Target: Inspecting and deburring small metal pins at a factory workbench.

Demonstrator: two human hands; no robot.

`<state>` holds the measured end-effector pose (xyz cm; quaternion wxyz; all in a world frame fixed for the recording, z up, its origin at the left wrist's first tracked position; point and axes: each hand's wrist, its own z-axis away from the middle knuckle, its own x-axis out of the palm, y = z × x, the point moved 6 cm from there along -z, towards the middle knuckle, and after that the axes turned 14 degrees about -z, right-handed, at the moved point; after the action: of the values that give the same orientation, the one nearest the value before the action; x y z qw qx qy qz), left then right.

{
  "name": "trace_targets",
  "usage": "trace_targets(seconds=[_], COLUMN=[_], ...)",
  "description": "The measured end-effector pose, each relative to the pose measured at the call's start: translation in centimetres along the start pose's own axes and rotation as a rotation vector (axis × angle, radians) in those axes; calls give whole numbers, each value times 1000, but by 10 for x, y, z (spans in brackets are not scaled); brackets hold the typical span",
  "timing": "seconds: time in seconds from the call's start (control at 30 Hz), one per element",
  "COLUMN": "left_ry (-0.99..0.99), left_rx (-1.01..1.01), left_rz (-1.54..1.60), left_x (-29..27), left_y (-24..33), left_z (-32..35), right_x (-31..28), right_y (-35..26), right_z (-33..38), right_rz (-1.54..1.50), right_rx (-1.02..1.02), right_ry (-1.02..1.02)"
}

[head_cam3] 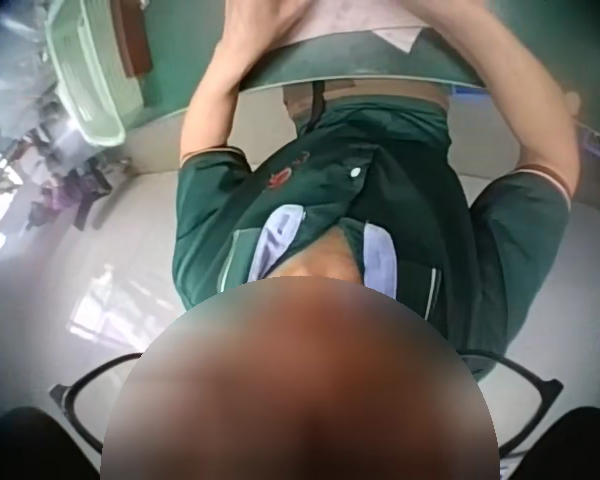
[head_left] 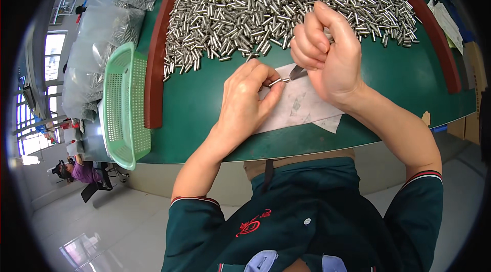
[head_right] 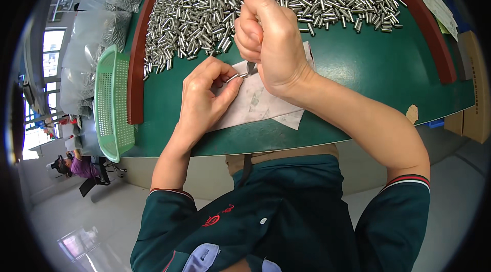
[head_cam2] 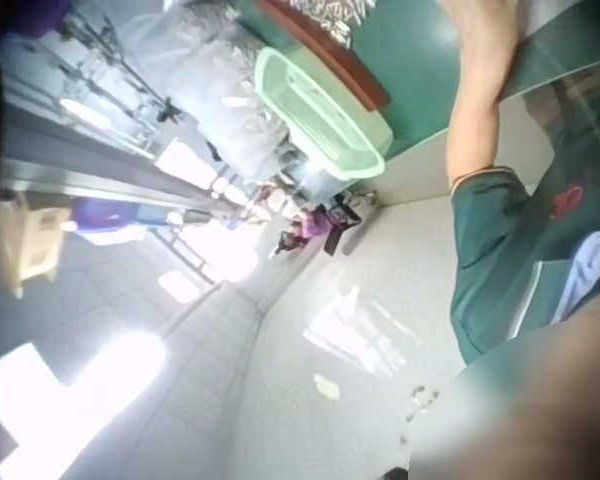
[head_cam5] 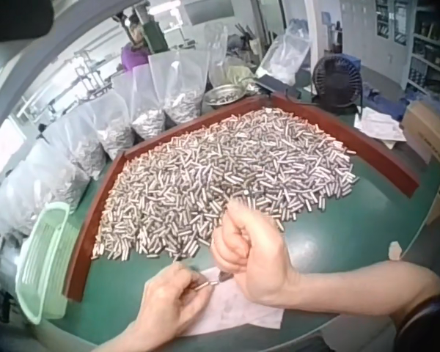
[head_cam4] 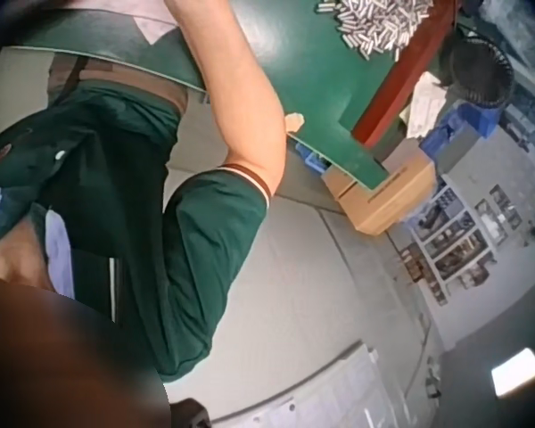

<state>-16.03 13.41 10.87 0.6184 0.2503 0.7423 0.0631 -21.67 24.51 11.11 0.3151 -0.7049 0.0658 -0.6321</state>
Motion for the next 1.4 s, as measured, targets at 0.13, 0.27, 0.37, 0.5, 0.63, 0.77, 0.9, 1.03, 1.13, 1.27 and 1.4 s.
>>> trace_targets(seconds=[0.13, 0.27, 0.37, 0.5, 0.63, 0.77, 0.9, 1.03, 1.13, 1.27, 1.4], left_ry=[-9, 11, 17, 25, 5, 30, 27, -6, -12, -1, -19], left_rx=[9, 0, -9, -5, 3, -2, 1, 7, 6, -1, -18], left_rz=[12, 0, -2, -17, -12, -18, -16, -2, 4, -7, 18], left_x=[2, 1, 1, 1, 3, 2, 2, 3, 4, 2, 3], left_y=[1, 1, 2, 2, 2, 1, 1, 1, 1, 1, 0], left_z=[0, -1, -1, -1, -1, -1, -1, -2, -2, -2, -3], right_x=[-2, -6, -8, -8, -10, -11, -9, -9, -9, -10, -6], right_y=[1, -2, 0, 2, 3, 1, 3, 3, 4, 2, 4], right_z=[1, -1, 0, 0, 0, 0, 0, 1, 2, 3, 5], right_rz=[-23, -37, -53, -59, -56, -57, -61, -76, -74, -68, -44], right_rx=[17, -27, -13, 7, 18, 2, 25, 30, 17, -31, -25], right_ry=[6, 54, 69, 37, 50, 63, 34, 24, 12, 25, -19])
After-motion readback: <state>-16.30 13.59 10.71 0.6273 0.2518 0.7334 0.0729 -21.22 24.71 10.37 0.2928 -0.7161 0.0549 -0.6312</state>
